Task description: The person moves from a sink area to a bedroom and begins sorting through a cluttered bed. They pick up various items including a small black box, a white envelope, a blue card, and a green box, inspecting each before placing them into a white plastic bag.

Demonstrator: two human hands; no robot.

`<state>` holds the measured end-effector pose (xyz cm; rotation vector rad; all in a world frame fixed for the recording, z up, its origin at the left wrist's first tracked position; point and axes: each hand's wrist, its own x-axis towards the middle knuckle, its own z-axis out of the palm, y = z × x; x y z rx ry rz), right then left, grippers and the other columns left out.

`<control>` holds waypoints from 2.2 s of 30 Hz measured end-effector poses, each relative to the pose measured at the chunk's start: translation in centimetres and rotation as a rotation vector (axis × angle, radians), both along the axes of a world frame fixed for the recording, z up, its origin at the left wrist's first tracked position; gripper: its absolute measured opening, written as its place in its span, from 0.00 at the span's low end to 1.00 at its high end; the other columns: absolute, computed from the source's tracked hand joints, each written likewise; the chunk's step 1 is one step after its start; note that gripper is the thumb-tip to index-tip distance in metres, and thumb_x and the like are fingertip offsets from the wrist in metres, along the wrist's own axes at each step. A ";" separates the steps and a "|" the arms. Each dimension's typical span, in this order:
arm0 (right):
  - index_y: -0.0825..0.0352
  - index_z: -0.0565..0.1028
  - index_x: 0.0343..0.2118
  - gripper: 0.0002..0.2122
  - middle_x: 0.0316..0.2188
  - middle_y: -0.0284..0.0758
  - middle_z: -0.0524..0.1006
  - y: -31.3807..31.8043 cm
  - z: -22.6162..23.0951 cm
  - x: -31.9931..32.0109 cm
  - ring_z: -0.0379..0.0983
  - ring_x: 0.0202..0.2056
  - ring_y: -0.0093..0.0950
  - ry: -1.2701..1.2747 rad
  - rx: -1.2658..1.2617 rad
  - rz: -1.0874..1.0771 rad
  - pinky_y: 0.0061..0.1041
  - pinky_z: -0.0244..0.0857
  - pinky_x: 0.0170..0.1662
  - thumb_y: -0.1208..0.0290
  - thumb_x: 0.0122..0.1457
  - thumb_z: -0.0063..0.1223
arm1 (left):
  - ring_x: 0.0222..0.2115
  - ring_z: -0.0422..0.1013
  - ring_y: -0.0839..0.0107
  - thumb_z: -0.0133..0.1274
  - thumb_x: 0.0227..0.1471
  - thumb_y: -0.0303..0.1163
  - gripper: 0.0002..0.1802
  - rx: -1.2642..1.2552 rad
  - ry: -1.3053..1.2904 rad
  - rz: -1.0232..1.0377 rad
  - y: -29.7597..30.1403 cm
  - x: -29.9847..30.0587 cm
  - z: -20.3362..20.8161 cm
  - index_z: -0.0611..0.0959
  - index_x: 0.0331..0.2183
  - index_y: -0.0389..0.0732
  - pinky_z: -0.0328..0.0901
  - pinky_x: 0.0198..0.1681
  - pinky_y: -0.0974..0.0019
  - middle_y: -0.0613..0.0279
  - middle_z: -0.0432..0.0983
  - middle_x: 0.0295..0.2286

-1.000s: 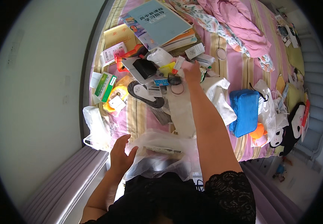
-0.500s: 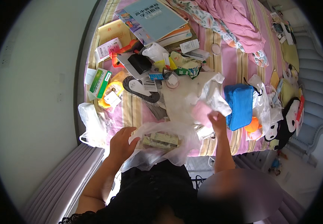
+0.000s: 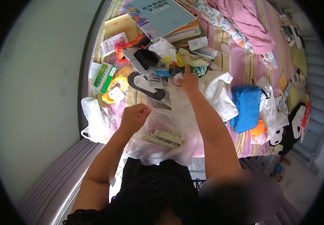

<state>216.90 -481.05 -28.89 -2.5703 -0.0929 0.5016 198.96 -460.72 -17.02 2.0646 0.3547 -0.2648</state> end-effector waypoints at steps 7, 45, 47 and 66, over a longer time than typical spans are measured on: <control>0.63 0.74 0.42 0.20 0.24 0.33 0.73 -11.5 4.5 -6.2 0.71 0.27 0.29 0.409 0.018 0.242 0.27 0.65 0.33 0.65 0.44 0.60 | 0.19 0.68 0.76 0.59 0.46 0.36 0.13 -0.104 0.129 0.020 1.8 -1.4 -1.3 0.82 0.30 0.36 0.64 0.25 0.72 0.61 0.74 0.18; 0.64 0.72 0.42 0.17 0.29 0.31 0.74 -0.1 21.4 -14.8 0.69 0.26 0.22 0.862 1.019 -0.342 0.27 0.68 0.34 0.54 0.63 0.39 | 0.34 0.73 0.72 0.60 0.48 0.33 0.25 -0.972 0.003 0.301 -2.7 -1.5 11.0 0.72 0.46 0.36 0.69 0.39 0.69 0.57 0.75 0.34; 0.65 0.70 0.47 0.17 0.34 0.31 0.74 -0.5 22.0 -15.6 0.68 0.31 0.19 0.606 1.070 -0.275 0.22 0.65 0.38 0.57 0.62 0.43 | 0.31 0.73 0.71 0.56 0.51 0.39 0.21 -1.263 0.189 0.322 -2.0 -2.6 10.8 0.74 0.43 0.38 0.70 0.37 0.68 0.59 0.75 0.31; 0.70 0.71 0.44 0.13 0.39 0.35 0.75 -1.3 23.0 -23.6 0.71 0.44 0.29 0.830 1.339 -0.391 0.28 0.65 0.49 0.69 0.60 0.49 | 0.20 0.72 0.74 0.51 0.49 0.59 0.27 -1.440 0.668 0.446 -5.2 -10.0 13.5 0.77 0.33 0.42 0.70 0.25 0.71 0.68 0.72 0.19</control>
